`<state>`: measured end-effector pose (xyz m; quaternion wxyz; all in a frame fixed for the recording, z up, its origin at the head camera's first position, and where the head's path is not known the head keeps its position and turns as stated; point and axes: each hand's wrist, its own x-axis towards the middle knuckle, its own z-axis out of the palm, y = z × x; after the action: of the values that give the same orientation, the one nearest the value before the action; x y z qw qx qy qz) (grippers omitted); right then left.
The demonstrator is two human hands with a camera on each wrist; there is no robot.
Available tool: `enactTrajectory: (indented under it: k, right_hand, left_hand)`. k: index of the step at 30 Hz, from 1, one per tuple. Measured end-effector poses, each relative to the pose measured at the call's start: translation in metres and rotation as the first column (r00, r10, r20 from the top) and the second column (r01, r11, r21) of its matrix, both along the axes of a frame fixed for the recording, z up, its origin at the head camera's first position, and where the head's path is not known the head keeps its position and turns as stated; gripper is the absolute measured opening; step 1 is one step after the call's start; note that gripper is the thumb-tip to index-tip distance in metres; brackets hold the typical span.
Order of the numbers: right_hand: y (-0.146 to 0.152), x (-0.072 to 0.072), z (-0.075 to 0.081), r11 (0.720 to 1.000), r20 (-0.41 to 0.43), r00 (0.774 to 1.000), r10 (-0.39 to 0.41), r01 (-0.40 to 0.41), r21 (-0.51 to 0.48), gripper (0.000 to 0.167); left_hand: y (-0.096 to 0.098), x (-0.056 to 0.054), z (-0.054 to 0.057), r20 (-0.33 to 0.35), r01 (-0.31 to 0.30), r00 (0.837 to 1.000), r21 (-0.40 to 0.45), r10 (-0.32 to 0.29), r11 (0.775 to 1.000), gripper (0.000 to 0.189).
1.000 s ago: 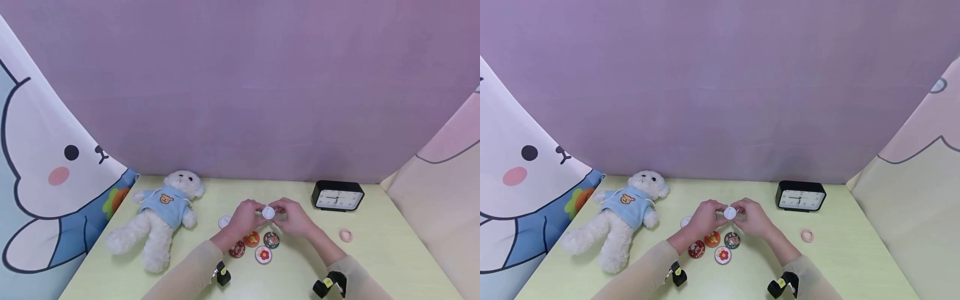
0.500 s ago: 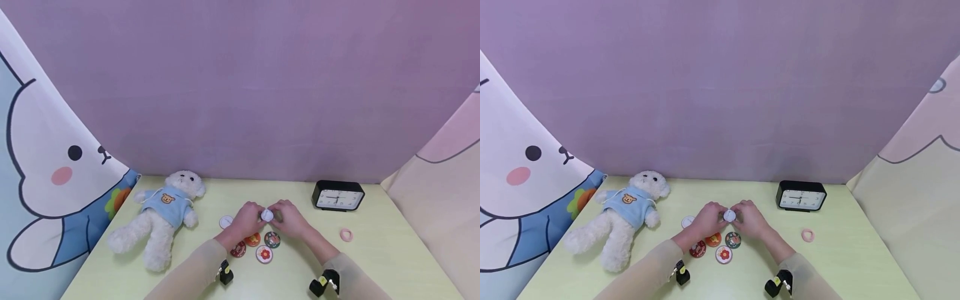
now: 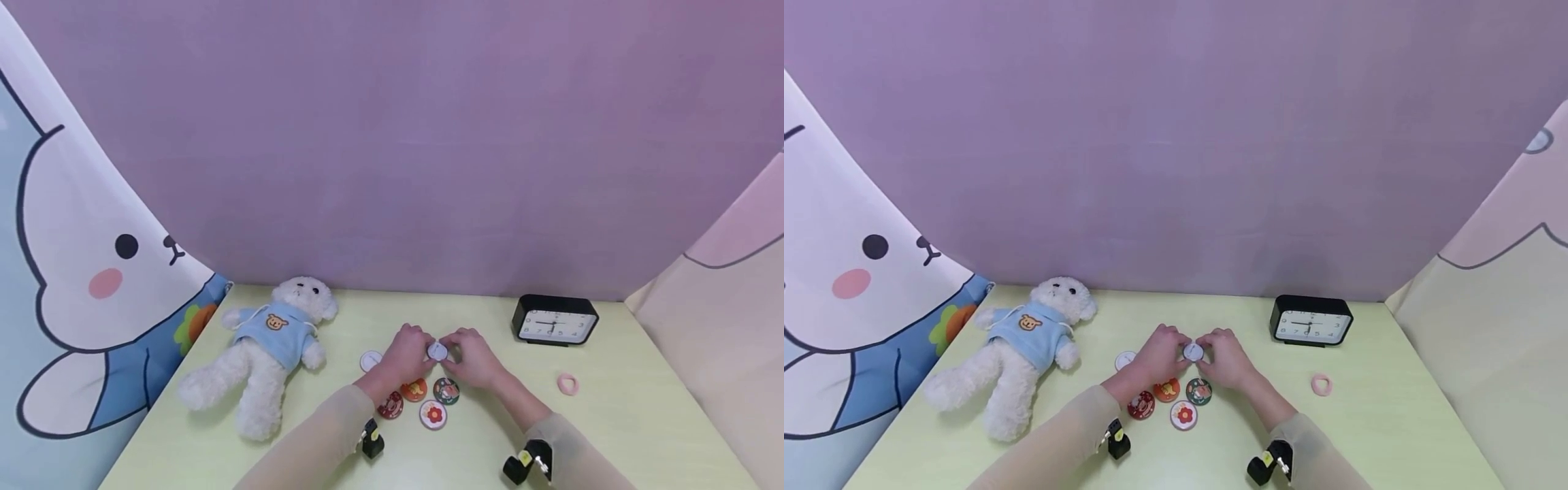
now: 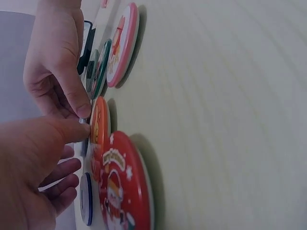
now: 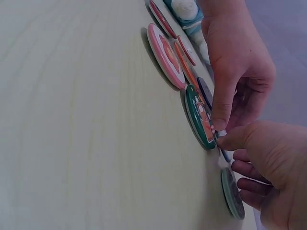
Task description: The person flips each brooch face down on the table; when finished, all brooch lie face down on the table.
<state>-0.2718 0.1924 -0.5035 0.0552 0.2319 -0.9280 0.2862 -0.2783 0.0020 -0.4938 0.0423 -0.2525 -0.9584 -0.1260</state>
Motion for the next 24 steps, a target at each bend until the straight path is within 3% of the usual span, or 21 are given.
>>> enactTrajectory:
  k: [4,10,15,20,24]
  right_hand:
    - [0.011,0.003,0.005,1.000,-0.001,1.000,-0.023,0.023,-0.014,0.034]
    - [0.042,0.009,0.020,0.997,-0.051,0.996,-0.078,0.077,-0.031,0.020]
    - [0.058,0.019,0.026,1.000,-0.036,0.999,-0.025,0.025,0.003,0.020]
    - [0.060,0.027,0.019,0.999,0.007,0.999,0.036,-0.037,0.031,0.030]
    - [0.060,0.032,0.015,0.999,0.006,0.999,0.041,-0.041,0.035,0.028]
  left_hand:
    - [0.006,0.006,0.002,0.055,-0.011,0.998,0.031,0.009,0.999,0.046]
    - [0.023,0.015,0.011,0.086,0.099,0.991,0.090,-0.107,0.991,0.041]
    - [0.032,0.020,0.013,0.130,0.094,0.986,0.114,-0.108,0.989,0.040]
    - [0.038,0.021,0.008,0.105,0.109,0.988,0.074,-0.116,0.991,0.033]
    - [0.044,0.023,0.005,0.096,0.128,0.986,0.076,-0.135,0.989,0.023]
